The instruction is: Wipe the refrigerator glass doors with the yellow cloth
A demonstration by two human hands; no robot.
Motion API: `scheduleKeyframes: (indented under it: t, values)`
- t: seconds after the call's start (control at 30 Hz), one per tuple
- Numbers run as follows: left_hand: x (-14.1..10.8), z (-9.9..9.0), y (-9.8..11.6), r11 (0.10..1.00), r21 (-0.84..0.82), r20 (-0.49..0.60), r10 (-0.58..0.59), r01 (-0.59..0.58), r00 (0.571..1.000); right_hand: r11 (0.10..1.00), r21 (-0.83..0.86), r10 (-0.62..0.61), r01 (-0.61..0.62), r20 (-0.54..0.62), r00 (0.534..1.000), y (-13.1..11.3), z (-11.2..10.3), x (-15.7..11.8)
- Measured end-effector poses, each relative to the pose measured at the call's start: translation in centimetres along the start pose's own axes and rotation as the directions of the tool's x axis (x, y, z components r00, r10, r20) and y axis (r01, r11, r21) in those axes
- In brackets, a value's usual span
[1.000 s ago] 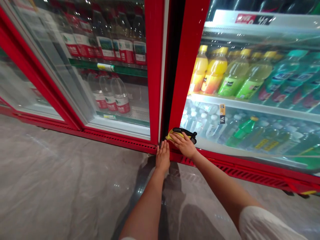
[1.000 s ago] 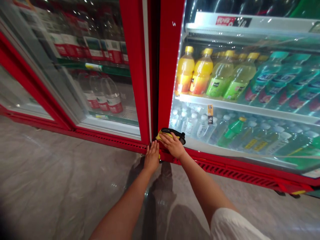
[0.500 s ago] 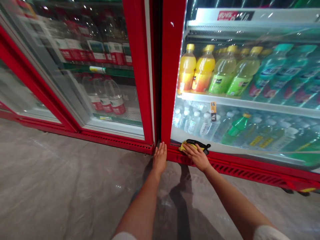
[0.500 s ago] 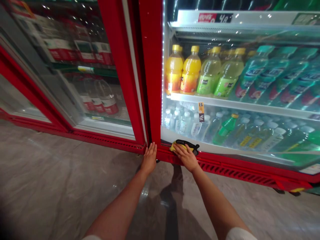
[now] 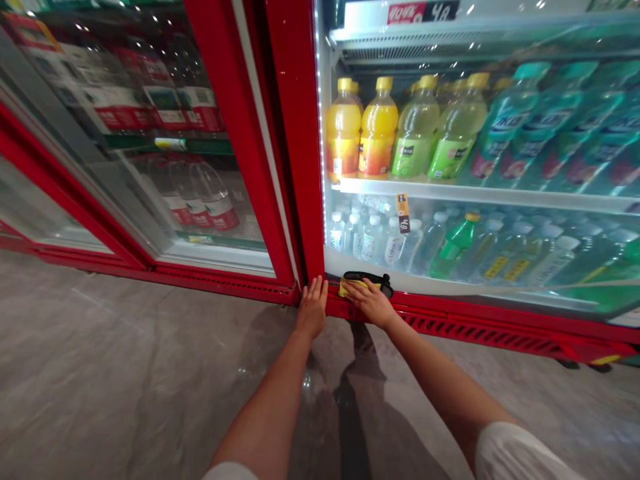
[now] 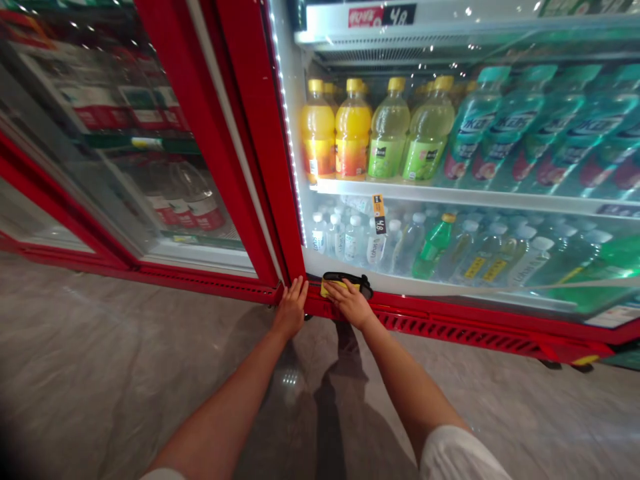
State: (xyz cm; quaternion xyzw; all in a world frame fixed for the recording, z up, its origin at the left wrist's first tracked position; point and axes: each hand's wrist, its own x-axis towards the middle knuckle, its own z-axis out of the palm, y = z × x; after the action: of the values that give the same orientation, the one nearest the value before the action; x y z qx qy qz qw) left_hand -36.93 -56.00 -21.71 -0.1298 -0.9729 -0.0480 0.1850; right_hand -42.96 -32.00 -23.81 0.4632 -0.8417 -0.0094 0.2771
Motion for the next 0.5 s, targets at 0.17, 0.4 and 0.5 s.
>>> scheduleKeyframes:
  t: [0.17,0.4,0.5]
  values:
    - [0.6,0.3,1.3,1.000,-0.003,-0.013,-0.009,0.009,1.000,0.999,0.005,0.035,-0.035,-0.022,0.999,4.4,-2.8,-8.2]
    - [0.8,0.6,2.5,0.999,0.013,-0.032,-0.039,0.040,0.999,0.995,0.012,0.101,-0.100,-0.070,0.992,1.6,-1.7,-4.2]
    - [1.1,0.7,2.9,1.000,0.010,-0.032,-0.003,0.003,0.999,0.997,-0.033,0.070,-0.072,-0.067,0.995,0.3,-1.4,-0.1]
